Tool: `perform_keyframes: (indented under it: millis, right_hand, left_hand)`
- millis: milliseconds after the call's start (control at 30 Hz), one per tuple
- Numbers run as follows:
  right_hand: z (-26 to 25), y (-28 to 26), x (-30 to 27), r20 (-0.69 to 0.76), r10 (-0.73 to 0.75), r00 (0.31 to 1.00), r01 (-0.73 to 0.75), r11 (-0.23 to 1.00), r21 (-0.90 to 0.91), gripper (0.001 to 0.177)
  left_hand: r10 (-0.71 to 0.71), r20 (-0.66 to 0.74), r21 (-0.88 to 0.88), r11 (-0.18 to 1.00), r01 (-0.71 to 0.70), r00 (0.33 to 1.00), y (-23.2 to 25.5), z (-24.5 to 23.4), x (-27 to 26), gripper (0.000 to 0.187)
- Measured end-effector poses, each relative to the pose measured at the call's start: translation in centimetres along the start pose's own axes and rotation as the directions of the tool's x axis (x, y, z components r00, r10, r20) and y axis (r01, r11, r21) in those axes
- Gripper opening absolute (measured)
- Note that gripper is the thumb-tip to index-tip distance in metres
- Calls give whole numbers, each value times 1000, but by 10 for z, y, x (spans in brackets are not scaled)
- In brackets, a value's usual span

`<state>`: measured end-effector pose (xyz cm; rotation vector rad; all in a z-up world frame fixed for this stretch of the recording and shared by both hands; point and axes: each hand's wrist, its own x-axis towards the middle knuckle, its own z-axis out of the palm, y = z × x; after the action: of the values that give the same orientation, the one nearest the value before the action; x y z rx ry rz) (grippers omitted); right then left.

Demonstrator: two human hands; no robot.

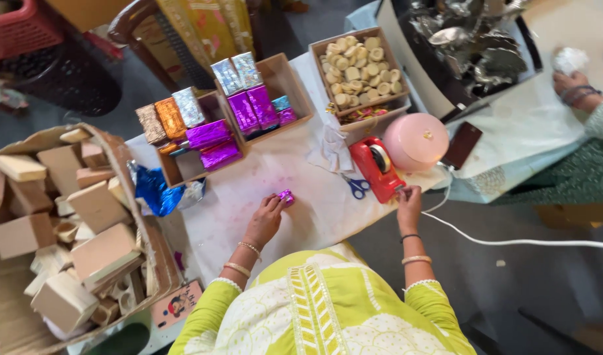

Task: The recorder is wrapping rectangular items in colored foil and later handling wooden blocks.

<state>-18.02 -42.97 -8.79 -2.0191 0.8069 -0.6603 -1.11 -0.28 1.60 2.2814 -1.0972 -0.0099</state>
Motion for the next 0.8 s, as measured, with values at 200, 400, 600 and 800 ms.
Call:
perform_keyframes:
  millis: [200, 400, 600, 800]
  right_hand:
    - [19, 24, -6, -133, 11, 991, 22, 969, 245, 15]
    - [17, 26, -7, -120, 97, 988, -48, 932, 359, 12]
    - [17, 10, -20, -145, 89, 985, -72, 990, 120, 8]
    - [41, -24, -72, 2, -20, 1000, 20, 1000, -14, 6]
  left_hand:
    - [15, -9, 41, 999, -14, 1000, 1, 1, 1, 47]
    - [18, -18, 41, 999, -18, 1000, 3, -1, 1, 48]
    - [-4, -15, 44, 999, 5, 1000, 6, -2, 2, 46]
    - [-16, -11, 55, 998, 16, 1000, 1, 6, 0, 47]
